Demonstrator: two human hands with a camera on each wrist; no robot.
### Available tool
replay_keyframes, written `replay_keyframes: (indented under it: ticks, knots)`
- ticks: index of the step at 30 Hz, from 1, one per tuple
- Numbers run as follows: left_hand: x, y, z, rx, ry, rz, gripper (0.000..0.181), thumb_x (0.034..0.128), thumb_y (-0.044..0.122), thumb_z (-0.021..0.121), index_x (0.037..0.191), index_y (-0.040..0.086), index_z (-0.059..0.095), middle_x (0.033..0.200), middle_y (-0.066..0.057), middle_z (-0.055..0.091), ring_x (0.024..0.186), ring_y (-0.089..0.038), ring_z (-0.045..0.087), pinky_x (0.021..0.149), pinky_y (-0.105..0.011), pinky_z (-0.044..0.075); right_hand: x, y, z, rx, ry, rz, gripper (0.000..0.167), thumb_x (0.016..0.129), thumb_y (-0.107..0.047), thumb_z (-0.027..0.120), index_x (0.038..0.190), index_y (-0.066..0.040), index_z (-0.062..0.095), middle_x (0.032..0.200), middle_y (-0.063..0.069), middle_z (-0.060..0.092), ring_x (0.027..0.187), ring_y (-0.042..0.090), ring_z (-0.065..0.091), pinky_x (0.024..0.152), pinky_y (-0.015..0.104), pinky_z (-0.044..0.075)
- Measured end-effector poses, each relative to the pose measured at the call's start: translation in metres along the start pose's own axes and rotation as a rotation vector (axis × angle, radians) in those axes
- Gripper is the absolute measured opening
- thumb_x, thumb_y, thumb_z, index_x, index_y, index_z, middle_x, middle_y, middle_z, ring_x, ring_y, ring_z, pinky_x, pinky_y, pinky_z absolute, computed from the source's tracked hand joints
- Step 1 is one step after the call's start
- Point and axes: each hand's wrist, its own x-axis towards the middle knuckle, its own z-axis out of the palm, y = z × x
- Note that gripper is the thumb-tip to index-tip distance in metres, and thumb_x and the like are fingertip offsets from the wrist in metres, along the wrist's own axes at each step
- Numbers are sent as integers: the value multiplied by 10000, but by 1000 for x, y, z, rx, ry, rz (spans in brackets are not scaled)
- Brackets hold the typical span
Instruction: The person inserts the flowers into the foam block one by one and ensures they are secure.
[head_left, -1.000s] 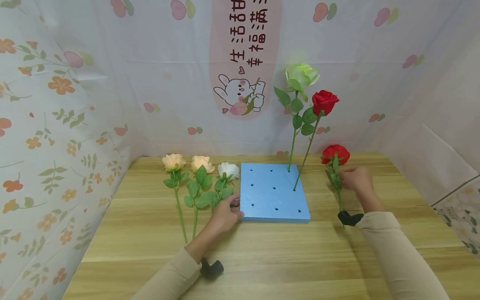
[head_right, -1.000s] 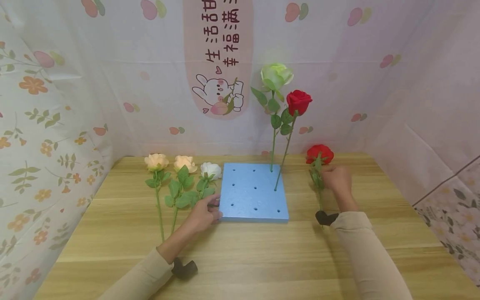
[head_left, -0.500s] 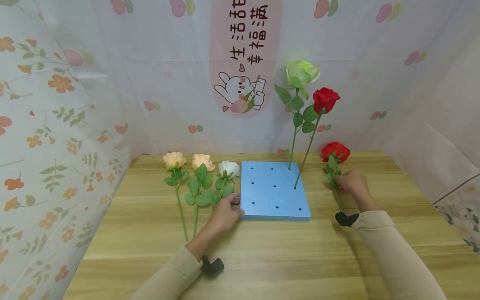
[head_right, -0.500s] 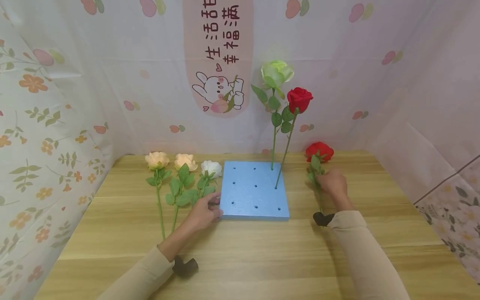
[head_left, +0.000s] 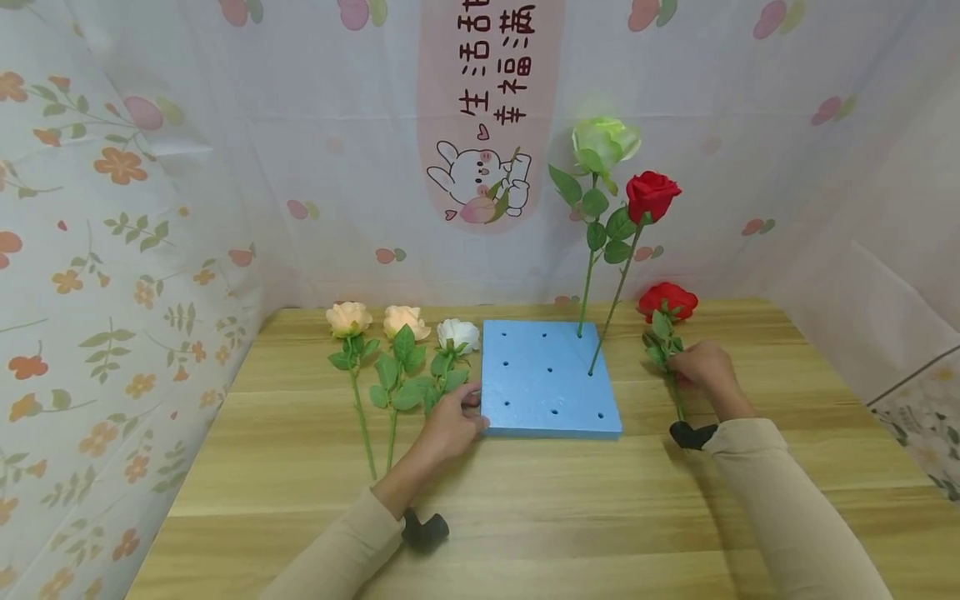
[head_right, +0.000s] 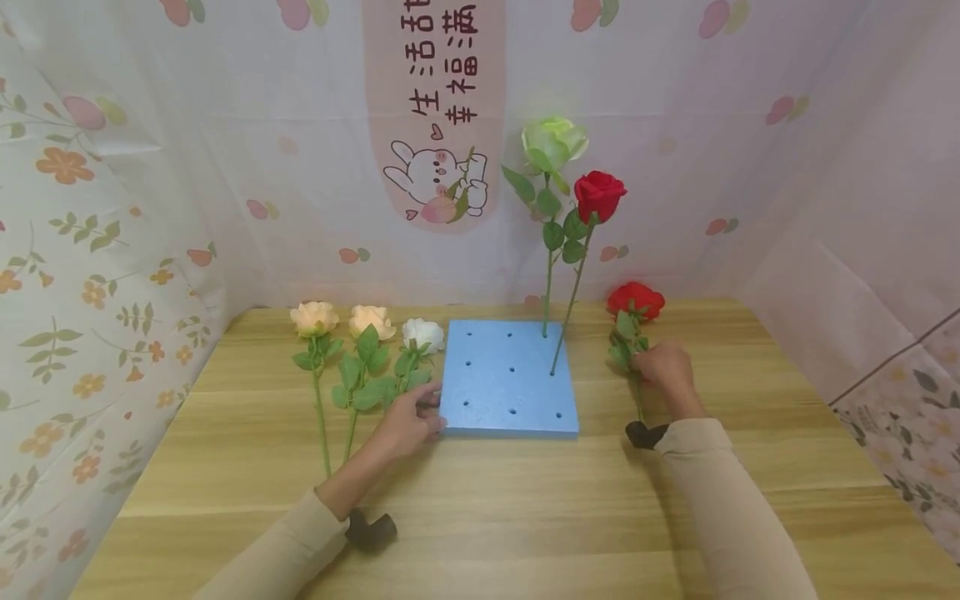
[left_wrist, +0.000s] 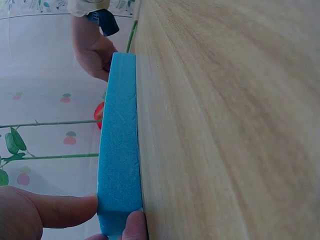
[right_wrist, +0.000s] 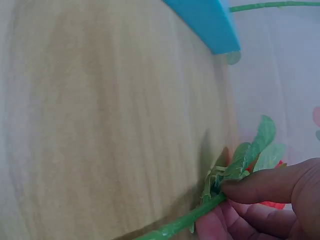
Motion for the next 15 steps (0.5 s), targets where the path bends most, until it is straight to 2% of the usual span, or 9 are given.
replay_keyframes:
  ticks: [5, 9, 15]
  knots:
    - [0, 0, 0, 14, 1, 2, 601, 866, 1, 645, 1430, 12, 440, 1248, -200, 570, 1039, -297, 626, 763, -305, 573, 0, -3, -8, 161, -69, 45, 152, 811, -37, 572, 877, 80, 643, 629, -8, 636, 575, 121, 658, 593, 285, 591]
    - [1, -1, -1, 13, 7, 4, 601, 860, 1, 650, 1426, 18, 449, 1238, -195, 574, 1031, -295, 627, 762, -308, 573, -2, -6, -14, 347, -109, 69, 85, 848, -8, 564, 812, 4, 640, 629, -20, 652, 588, 111, 662, 634, 283, 596]
    - [0, -1, -1, 8, 7, 6, 603, 856, 4, 652, 1424, 19, 451, 1234, -191, 573, 1038, -299, 622, 777, -316, 571, -8, -11, -23, 643, -131, 78, 189, 902, 16, 548, 741, -54, 618, 662, -14, 658, 597, 92, 653, 644, 247, 591]
